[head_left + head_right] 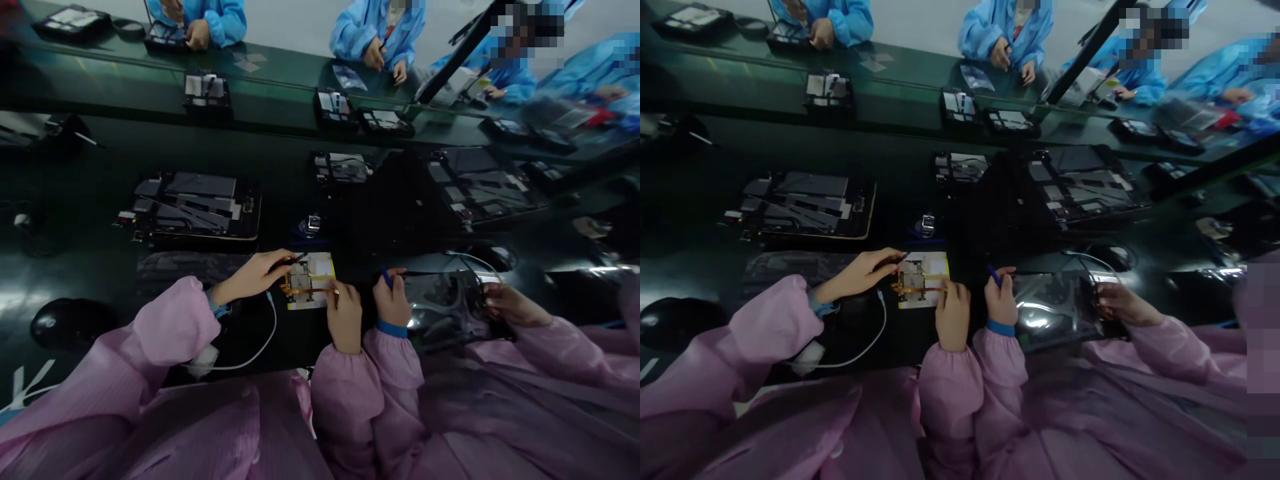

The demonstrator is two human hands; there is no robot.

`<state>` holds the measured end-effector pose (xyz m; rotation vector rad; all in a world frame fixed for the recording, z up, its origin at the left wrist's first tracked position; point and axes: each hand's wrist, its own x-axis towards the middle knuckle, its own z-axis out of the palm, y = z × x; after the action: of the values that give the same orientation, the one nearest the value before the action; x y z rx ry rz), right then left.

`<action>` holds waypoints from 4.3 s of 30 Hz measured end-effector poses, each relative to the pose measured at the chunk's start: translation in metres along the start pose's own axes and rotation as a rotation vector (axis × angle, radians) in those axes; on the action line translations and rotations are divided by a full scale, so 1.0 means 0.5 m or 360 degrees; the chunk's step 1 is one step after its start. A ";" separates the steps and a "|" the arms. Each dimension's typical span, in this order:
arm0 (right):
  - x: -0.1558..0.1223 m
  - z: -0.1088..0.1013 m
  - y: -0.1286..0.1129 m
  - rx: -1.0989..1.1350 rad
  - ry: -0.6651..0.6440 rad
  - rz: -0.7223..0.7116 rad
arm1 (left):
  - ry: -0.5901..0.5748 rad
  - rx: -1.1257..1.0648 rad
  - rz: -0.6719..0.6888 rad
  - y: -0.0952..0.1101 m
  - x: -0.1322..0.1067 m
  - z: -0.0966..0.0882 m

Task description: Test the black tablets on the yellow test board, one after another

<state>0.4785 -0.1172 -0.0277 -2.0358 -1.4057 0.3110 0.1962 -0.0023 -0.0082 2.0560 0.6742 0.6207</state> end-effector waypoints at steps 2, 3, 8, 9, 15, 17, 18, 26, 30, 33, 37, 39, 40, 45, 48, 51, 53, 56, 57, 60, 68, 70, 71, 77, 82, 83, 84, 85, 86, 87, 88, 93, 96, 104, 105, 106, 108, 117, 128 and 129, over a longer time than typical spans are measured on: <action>-0.035 0.025 -0.037 0.0007 -0.0023 -0.0002 | -0.0006 -0.0009 0.0010 0.003 0.000 -0.003; -0.052 0.036 -0.059 0.0032 -0.0035 0.0001 | -0.0004 -0.0007 0.0016 0.003 0.000 -0.003; -0.068 0.060 -0.161 0.0547 -0.0113 0.0003 | 0.0020 -0.0016 0.0023 0.000 0.003 0.001; -0.059 0.062 -0.174 0.0617 -0.0195 -0.0022 | 0.0025 -0.0010 0.0035 -0.001 0.003 0.002; -0.053 0.066 -0.175 0.0320 -0.0572 -0.0071 | 0.0091 0.0041 0.0091 0.005 -0.001 -0.004; -0.073 0.056 -0.167 0.0017 -0.0450 -0.0040 | 0.0111 0.0029 0.0097 0.010 -0.002 -0.009; -0.081 0.053 -0.167 -0.0116 -0.0367 -0.0038 | 0.0118 0.0034 0.0108 0.012 -0.003 -0.011; -0.037 0.107 -0.198 -0.0037 -0.0243 -0.0338 | 0.0007 0.0532 0.0102 0.012 -0.008 -0.006; 0.005 0.043 -0.063 -0.0094 -0.0088 -0.0280 | -0.0130 0.0634 0.0070 0.014 -0.010 -0.012; 0.021 -0.010 0.044 -0.0121 0.0202 -0.0148 | -0.0132 0.0534 0.0054 0.008 -0.011 -0.014; 0.020 -0.016 0.073 -0.0018 0.0167 -0.0105 | -0.0154 0.0494 -0.0009 0.001 -0.014 -0.014; 0.018 -0.009 0.063 0.0020 0.0165 -0.0084 | -0.0169 0.0503 -0.0025 0.001 -0.014 -0.014; 0.018 -0.007 0.059 0.0026 0.0166 -0.0078 | -0.0172 0.0512 -0.0024 0.003 -0.014 -0.014; 0.017 -0.004 0.077 -0.0101 0.0153 -0.0143 | -0.0119 0.0468 0.0022 0.024 -0.012 -0.019; 0.014 0.002 0.094 -0.0156 0.0212 -0.0155 | -0.0096 0.0241 0.0017 0.036 -0.010 -0.032; 0.016 0.003 0.101 -0.0039 0.0142 -0.0112 | -0.0115 -0.0032 0.0028 0.036 -0.009 -0.045; 0.024 -0.003 0.101 0.0062 0.0053 -0.0092 | -0.0093 -0.0094 0.0038 0.029 -0.007 -0.047; 0.033 -0.014 0.084 0.0177 0.0032 -0.0103 | -0.0068 0.0129 0.0061 0.018 -0.003 -0.039; 0.030 -0.014 0.069 0.0184 0.0053 -0.0131 | -0.0106 0.0248 0.0088 0.016 -0.001 -0.033; -0.015 0.013 -0.018 0.0023 -0.0014 -0.0285 | -0.0294 0.0645 0.0223 0.014 0.004 -0.014; -0.115 0.122 -0.213 -0.0255 -0.0134 -0.0391 | -0.0489 0.1279 0.0374 0.007 0.013 0.013; -0.094 0.124 -0.208 -0.0125 -0.0181 -0.0426 | -0.0480 0.1308 0.0395 0.010 0.010 0.010; -0.085 0.125 -0.204 -0.0079 -0.0223 -0.0426 | -0.0480 0.1317 0.0398 0.013 0.007 0.007; -0.089 0.141 -0.192 -0.0147 -0.0419 -0.0391 | -0.0507 0.1398 0.0358 0.026 -0.017 -0.015; -0.086 0.147 -0.196 -0.0014 -0.0371 -0.0212 | -0.0523 0.1417 0.0319 0.021 -0.027 -0.018; -0.081 0.148 -0.197 -0.0016 -0.0362 -0.0195 | -0.0524 0.1418 0.0315 0.020 -0.029 -0.017; -0.076 0.150 -0.198 -0.0020 -0.0357 -0.0187 | -0.0523 0.1415 0.0315 0.019 -0.031 -0.017; -0.071 0.151 -0.199 -0.0024 -0.0358 -0.0186 | -0.0519 0.1410 0.0318 0.018 -0.032 -0.017; -0.068 0.153 -0.200 -0.0035 -0.0359 -0.0189 | -0.0510 0.1403 0.0320 0.017 -0.034 -0.017; -0.065 0.155 -0.201 -0.0054 -0.0357 -0.0192 | -0.0498 0.1397 0.0323 0.017 -0.036 -0.017; -0.063 0.158 -0.202 -0.0082 -0.0353 -0.0195 | -0.0484 0.1391 0.0327 0.017 -0.038 -0.017; -0.060 0.166 -0.204 -0.0211 -0.0364 -0.0179 | -0.0437 0.1382 0.0322 0.015 -0.045 -0.019; -0.059 0.169 -0.205 -0.0239 -0.0373 -0.0160 | -0.0425 0.1376 0.0318 0.014 -0.047 -0.020; -0.058 0.170 -0.200 -0.0183 -0.0364 -0.0149 | -0.0321 0.1322 0.0345 0.014 -0.048 -0.021; -0.058 0.170 -0.199 -0.0170 -0.0361 -0.0158 | -0.0309 0.1314 0.0355 0.014 -0.048 -0.021; -0.059 0.170 -0.199 -0.0161 -0.0356 -0.0164 | -0.0300 0.1308 0.0364 0.013 -0.049 -0.021; -0.061 0.170 -0.199 -0.0152 -0.0352 -0.0164 | -0.0289 0.1303 0.0369 0.012 -0.049 -0.020; -0.060 0.167 -0.196 -0.0120 -0.0373 -0.0154 | -0.0263 0.1279 0.0388 0.011 -0.054 -0.019; -0.018 0.075 -0.078 0.0192 -0.0397 -0.0220 | -0.0297 0.1278 0.0361 0.005 -0.052 -0.012; -0.007 0.049 -0.047 0.0230 -0.0351 -0.0205 | -0.0313 0.1280 0.0359 0.005 -0.052 -0.011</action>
<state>0.4467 -0.1059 -0.0325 -1.8281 -1.5901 0.5787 0.1742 -0.0173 -0.0080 2.9233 0.6371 0.2688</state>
